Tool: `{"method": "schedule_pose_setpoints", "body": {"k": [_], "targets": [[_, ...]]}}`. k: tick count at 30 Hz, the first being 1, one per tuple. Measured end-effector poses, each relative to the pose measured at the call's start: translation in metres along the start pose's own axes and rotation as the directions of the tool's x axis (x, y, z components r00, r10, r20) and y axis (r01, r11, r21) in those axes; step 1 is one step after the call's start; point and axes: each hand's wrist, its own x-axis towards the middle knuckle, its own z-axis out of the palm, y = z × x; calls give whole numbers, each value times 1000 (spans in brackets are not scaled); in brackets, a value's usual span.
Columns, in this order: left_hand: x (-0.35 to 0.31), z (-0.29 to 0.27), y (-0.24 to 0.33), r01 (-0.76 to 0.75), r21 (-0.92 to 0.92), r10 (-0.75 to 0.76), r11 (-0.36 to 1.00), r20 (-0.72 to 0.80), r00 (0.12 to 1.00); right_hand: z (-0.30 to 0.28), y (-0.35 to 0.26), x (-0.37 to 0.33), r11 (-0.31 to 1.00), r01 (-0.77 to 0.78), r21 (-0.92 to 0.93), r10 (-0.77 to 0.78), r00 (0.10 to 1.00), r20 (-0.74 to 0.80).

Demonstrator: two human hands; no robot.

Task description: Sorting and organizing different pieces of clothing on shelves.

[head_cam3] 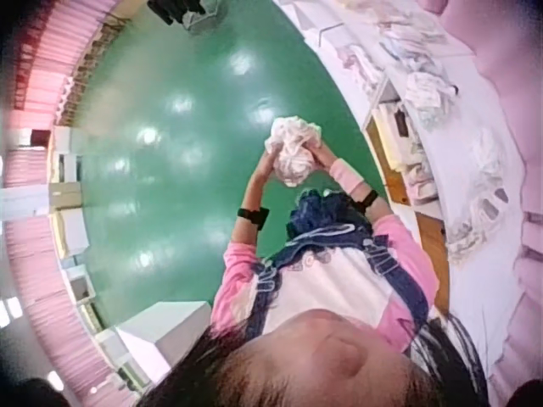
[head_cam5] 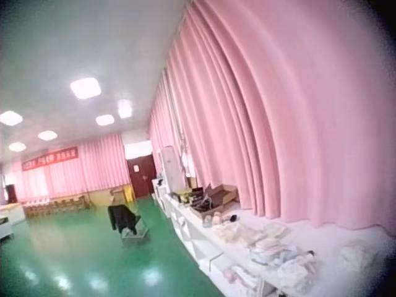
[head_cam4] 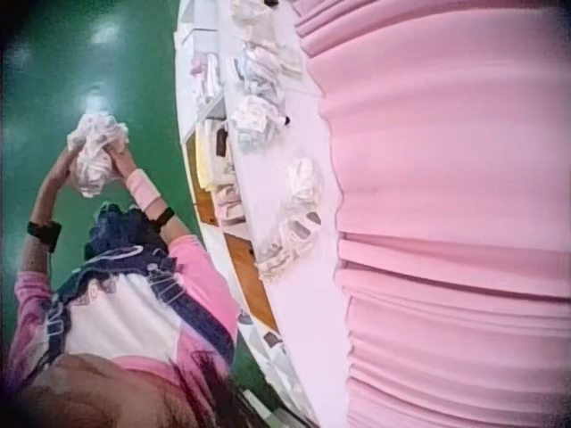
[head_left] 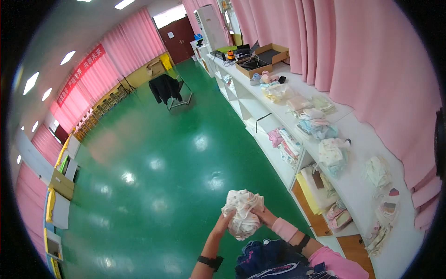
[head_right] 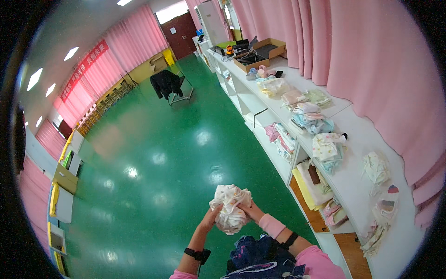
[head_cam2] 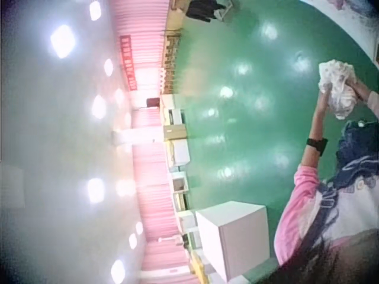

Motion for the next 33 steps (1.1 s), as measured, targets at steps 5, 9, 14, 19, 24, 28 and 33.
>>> {"method": "schedule_pose_setpoints", "body": {"k": [5, 9, 14, 19, 24, 28, 33], "targets": [[79, -70, 44, 68, 26, -68, 997, -5, 998, 19, -19, 110, 991, 44, -126, -52, 997, -60], [169, -115, 78, 98, -9, -96, 995, 90, 991, 15, -35, 198, 992, -2, -123, -12, 993, -118], [282, -157, 134, 151, 28, -154, 988, 228, 961, 34, -83, 287, 997, 78, 7, -75, 972, -221], [402, -160, 187, 220, 208, -284, 953, 362, 888, 8, -124, 360, 982, 165, 94, -108, 893, -438], [532, -146, 206, 311, 331, -440, 891, 456, 774, -30, -157, 430, 931, 304, 201, -132, 796, -591], [640, -100, 220, 270, 498, -503, 824, 424, 753, -99, -164, 495, 900, 411, 141, -178, 644, -744], [725, -104, 203, 294, 423, -500, 857, 541, 676, -143, -198, 541, 913, 375, 161, -106, 598, -794]]}}
